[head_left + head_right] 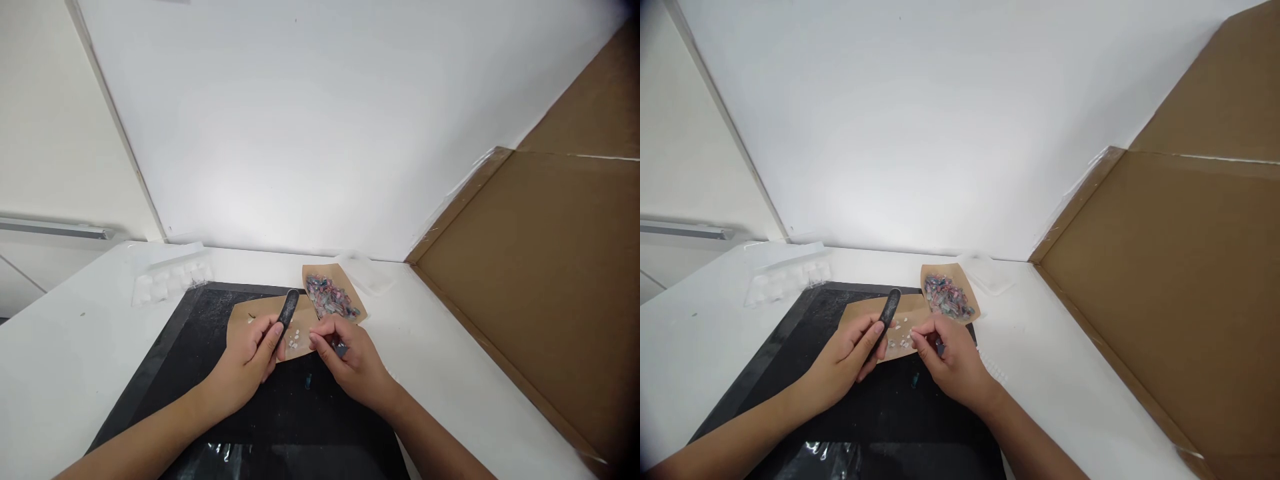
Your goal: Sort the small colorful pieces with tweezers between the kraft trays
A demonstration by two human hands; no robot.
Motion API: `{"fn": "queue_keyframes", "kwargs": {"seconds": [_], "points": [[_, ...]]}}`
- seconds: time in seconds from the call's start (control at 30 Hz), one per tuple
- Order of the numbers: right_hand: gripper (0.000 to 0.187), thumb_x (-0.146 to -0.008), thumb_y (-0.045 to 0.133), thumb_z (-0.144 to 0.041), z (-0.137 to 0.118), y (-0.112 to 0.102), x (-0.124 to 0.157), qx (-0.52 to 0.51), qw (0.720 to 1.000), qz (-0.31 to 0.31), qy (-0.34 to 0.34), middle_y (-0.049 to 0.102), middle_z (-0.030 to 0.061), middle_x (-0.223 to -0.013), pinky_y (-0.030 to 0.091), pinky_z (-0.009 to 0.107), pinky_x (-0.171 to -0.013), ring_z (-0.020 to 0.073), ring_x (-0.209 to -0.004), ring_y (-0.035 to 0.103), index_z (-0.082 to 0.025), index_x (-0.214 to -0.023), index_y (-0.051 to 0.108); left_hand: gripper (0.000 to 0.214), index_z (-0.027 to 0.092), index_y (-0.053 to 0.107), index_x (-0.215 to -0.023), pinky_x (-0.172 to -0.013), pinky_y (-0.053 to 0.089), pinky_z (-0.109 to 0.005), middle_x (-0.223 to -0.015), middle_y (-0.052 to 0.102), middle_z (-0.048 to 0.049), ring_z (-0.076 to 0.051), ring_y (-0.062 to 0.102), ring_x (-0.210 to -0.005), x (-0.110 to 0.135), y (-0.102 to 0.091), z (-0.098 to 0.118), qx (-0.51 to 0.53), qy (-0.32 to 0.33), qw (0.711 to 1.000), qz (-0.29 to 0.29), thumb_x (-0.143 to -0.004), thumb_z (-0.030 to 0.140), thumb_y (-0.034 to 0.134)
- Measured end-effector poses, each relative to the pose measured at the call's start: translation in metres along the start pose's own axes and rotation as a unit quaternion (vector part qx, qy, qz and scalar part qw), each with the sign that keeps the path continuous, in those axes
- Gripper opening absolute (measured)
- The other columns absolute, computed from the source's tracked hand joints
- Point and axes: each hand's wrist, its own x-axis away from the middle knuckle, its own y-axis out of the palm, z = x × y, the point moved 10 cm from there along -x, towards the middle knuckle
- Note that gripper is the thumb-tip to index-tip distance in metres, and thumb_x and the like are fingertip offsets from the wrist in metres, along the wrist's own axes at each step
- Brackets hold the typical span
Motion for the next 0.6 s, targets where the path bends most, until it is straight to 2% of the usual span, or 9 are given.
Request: {"fn": "queue_keyframes", "kwargs": {"seconds": [0.1,0.17,0.2,0.3,0.47,0.6], "points": [[0.018,-0.102,0.058,-0.038,0.000,-0.001,0.003,-0.027,1.000,0.014,-0.003,0.065,0.0018,-0.080,0.048,0.032,-0.065,0.0173,-0.069,0.060,-0.025,-0.091,0.062,0.043,0.018,0.062,-0.096,-0.041,0.041,-0.018,-0.086,0.069,-0.0028,-0.008,0.059,-0.047,0.003,0.015,-0.007,0.059,-0.046,0.996,-0.048,-0.103,0.058,0.047],[0.016,-0.102,0.058,-0.036,-0.001,-0.002,0.006,-0.041,0.999,0.025,-0.011,0.063,0.0014,-0.081,0.048,0.032,-0.065,0.0172,-0.070,0.059,-0.025,-0.092,0.060,0.045,0.016,0.065,-0.106,-0.039,0.045,-0.018,-0.110,0.072,-0.0113,-0.013,0.071,-0.057,0.007,0.023,-0.011,0.107,-0.082,0.988,-0.071,-0.098,0.059,0.056],[0.014,-0.102,0.057,-0.035,-0.002,-0.002,0.007,-0.046,0.998,0.027,-0.017,0.063,0.0013,-0.082,0.048,0.032,-0.065,0.0170,-0.070,0.059,-0.026,-0.093,0.059,0.046,0.016,0.067,-0.109,-0.038,0.047,-0.018,-0.113,0.072,-0.0131,-0.014,0.072,-0.058,0.008,0.026,-0.012,0.119,-0.096,0.985,-0.078,-0.096,0.059,0.059],[0.011,-0.103,0.056,-0.033,-0.004,0.004,0.008,-0.022,0.999,0.015,-0.032,0.062,0.0016,-0.083,0.047,0.032,-0.065,0.0171,-0.070,0.058,-0.026,-0.095,0.058,0.047,0.015,0.072,-0.114,-0.039,0.050,-0.018,-0.112,0.074,-0.0148,-0.016,0.074,-0.059,0.012,0.031,-0.015,0.145,-0.120,0.978,-0.095,-0.094,0.057,0.063],[0.006,-0.102,0.057,-0.028,-0.010,0.010,0.008,0.121,0.989,0.020,-0.083,0.064,0.0036,-0.084,0.046,0.036,-0.071,0.0201,-0.076,0.059,-0.025,-0.097,0.058,0.048,0.014,0.075,-0.116,-0.038,0.052,-0.017,-0.112,0.076,-0.0158,-0.016,0.074,-0.059,0.012,0.030,-0.023,0.163,-0.143,0.972,-0.088,-0.093,0.056,0.067],[0.005,-0.103,0.057,-0.026,-0.012,0.013,0.007,0.116,0.989,0.005,-0.090,0.066,0.0043,-0.088,0.048,0.037,-0.074,0.0207,-0.082,0.062,-0.025,-0.098,0.057,0.046,0.014,0.077,-0.112,-0.037,0.051,-0.017,-0.113,0.077,-0.0152,-0.015,0.073,-0.057,0.011,0.029,-0.026,0.156,-0.150,0.973,-0.080,-0.092,0.054,0.068]]}}
